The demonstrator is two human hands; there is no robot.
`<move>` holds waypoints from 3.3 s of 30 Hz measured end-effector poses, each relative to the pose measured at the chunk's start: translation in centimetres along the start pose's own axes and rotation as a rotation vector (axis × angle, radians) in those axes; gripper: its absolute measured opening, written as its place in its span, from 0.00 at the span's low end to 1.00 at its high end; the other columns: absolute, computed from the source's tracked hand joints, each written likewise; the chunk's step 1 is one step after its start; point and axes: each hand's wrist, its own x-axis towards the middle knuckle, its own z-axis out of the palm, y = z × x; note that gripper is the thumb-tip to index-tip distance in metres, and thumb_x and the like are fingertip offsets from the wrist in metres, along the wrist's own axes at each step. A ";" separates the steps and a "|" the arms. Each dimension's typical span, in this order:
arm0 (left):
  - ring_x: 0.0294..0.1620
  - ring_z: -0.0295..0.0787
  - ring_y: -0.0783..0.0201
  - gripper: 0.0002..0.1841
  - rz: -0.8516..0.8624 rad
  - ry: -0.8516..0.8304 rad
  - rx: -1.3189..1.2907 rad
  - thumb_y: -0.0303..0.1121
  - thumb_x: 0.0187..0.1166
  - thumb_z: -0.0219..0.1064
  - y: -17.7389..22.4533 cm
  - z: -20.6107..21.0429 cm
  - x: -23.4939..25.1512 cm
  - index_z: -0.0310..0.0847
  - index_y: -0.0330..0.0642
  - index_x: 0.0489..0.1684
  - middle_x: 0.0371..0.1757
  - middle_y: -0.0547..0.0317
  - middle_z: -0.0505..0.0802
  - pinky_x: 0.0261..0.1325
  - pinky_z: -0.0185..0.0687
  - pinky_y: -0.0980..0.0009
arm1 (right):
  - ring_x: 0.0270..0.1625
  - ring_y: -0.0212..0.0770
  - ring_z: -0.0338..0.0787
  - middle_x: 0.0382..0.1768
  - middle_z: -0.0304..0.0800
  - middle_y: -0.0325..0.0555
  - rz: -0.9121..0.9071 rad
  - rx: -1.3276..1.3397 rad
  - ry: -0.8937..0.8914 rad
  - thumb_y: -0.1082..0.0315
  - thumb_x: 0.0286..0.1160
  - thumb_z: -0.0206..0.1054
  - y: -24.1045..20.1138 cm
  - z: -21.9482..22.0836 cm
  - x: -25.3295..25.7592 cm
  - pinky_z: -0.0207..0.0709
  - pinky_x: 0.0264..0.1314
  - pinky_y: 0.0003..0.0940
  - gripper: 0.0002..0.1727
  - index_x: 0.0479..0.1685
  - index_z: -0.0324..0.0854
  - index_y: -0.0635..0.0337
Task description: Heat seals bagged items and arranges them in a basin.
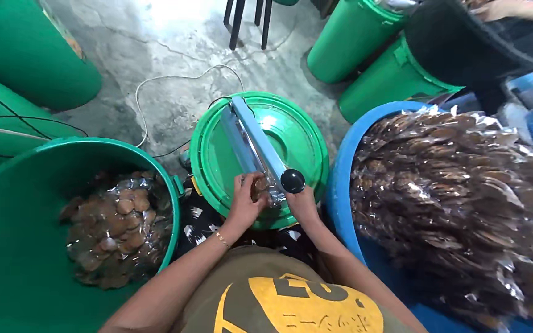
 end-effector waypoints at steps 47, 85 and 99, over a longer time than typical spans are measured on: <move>0.55 0.93 0.65 0.31 0.103 -0.025 -1.004 0.53 0.66 0.79 -2.7 -7.0 -0.7 0.78 0.50 0.67 0.56 0.62 0.94 0.57 0.91 0.68 | 0.66 0.42 0.89 0.63 0.88 0.59 -0.002 0.347 0.108 0.67 0.87 0.55 1.2 -4.0 -1.0 0.81 0.70 0.37 0.22 0.74 0.75 0.71; 0.63 0.86 0.46 0.34 -0.113 0.116 -0.262 0.30 0.80 0.68 0.5 -1.7 3.8 0.56 0.38 0.86 0.75 0.34 0.76 0.56 0.90 0.53 | 0.51 0.53 0.89 0.48 0.88 0.62 0.062 -0.033 -0.180 0.61 0.96 0.46 -3.4 -4.0 8.1 0.80 0.59 0.48 0.22 0.67 0.76 0.71; 0.53 0.86 0.57 0.31 -0.217 0.209 -0.357 0.38 0.92 0.51 -1.3 -4.8 6.9 0.43 0.43 0.92 0.69 0.40 0.79 0.51 0.85 0.59 | 0.69 0.60 0.88 0.72 0.84 0.63 -0.367 -0.333 -0.030 0.61 0.75 0.66 -2.9 0.8 1.6 0.85 0.62 0.52 0.30 0.79 0.78 0.60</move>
